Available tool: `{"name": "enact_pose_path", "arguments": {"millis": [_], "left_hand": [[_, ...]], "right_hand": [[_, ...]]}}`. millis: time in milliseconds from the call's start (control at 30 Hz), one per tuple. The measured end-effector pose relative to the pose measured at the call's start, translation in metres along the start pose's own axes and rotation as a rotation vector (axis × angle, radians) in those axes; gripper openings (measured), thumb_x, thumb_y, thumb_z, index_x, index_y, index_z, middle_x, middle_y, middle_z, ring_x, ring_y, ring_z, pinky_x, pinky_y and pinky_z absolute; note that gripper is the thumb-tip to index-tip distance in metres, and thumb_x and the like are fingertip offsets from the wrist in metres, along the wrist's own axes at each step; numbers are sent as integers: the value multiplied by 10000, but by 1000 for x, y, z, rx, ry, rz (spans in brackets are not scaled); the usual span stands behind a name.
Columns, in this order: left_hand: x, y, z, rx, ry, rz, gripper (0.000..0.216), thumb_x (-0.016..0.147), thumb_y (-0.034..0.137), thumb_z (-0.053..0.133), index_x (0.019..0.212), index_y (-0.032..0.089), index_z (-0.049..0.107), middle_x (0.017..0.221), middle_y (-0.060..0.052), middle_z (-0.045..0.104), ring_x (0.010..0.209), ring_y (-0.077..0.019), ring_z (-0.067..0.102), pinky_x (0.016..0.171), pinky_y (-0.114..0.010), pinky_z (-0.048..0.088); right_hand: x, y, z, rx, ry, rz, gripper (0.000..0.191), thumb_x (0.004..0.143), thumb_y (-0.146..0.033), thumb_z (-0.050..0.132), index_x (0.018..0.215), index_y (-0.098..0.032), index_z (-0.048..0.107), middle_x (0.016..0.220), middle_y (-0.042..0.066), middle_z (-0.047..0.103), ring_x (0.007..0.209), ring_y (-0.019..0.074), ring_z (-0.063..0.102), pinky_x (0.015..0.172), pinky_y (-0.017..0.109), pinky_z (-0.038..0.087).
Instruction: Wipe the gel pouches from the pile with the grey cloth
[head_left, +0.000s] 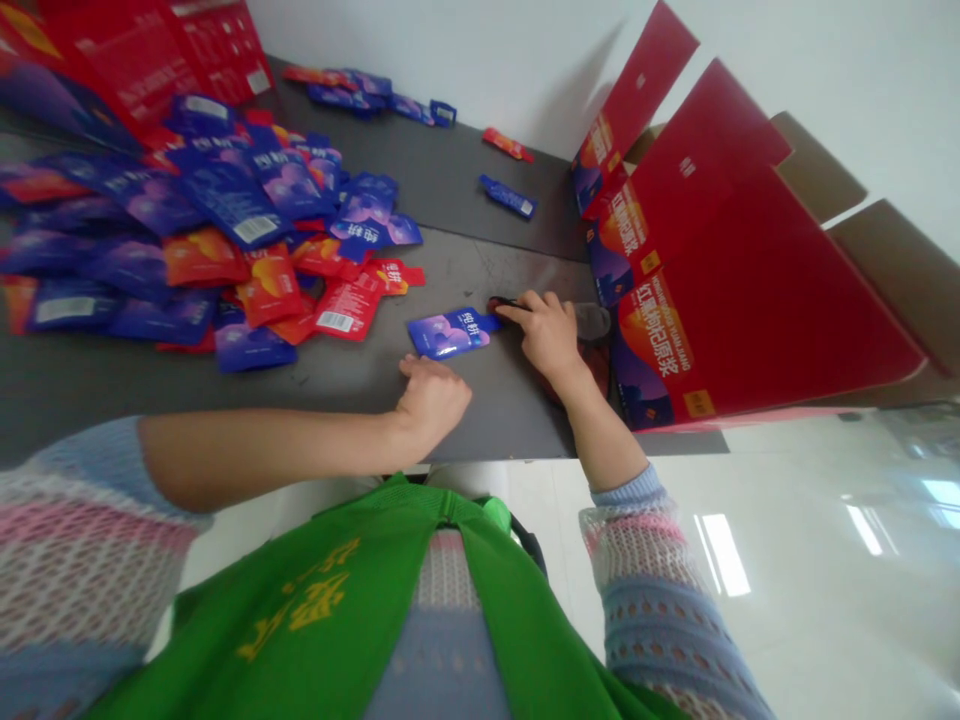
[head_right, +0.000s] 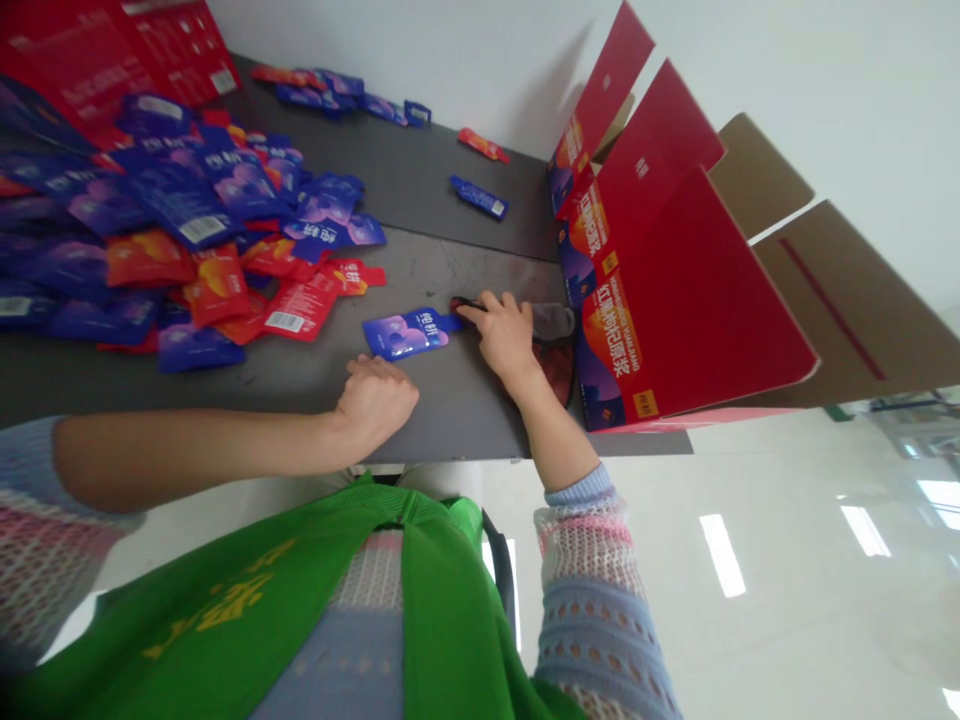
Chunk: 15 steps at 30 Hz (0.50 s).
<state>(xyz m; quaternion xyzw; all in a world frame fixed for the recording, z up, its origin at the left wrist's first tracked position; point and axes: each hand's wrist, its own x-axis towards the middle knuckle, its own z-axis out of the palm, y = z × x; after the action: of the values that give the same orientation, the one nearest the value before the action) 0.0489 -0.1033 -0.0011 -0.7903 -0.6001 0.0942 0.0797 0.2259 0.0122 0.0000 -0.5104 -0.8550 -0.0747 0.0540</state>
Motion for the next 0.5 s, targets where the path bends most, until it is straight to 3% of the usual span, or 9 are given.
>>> {"name": "enact_pose_path", "arguments": {"millis": [267, 500], "left_hand": [[-2, -2, -2, -7, 19, 2, 449, 821, -26, 355, 1121, -171, 656, 1008, -409, 677, 874, -377, 702, 678, -430, 471], [-1, -3, -1, 1, 23, 4, 454, 830, -26, 352, 1138, -156, 659, 1009, -391, 686, 875, -375, 701, 692, -437, 470]], "right_hand": [[-1, -3, -8, 58, 41, -47, 482, 974, -162, 400, 1320, -401, 634, 1345, 52, 559, 1089, 292, 442, 870, 434, 340], [-6, 2, -18, 95, 101, -61, 531, 998, -204, 347, 1480, -385, 476, 1370, 52, 542, 1085, 290, 435, 884, 435, 332]]}}
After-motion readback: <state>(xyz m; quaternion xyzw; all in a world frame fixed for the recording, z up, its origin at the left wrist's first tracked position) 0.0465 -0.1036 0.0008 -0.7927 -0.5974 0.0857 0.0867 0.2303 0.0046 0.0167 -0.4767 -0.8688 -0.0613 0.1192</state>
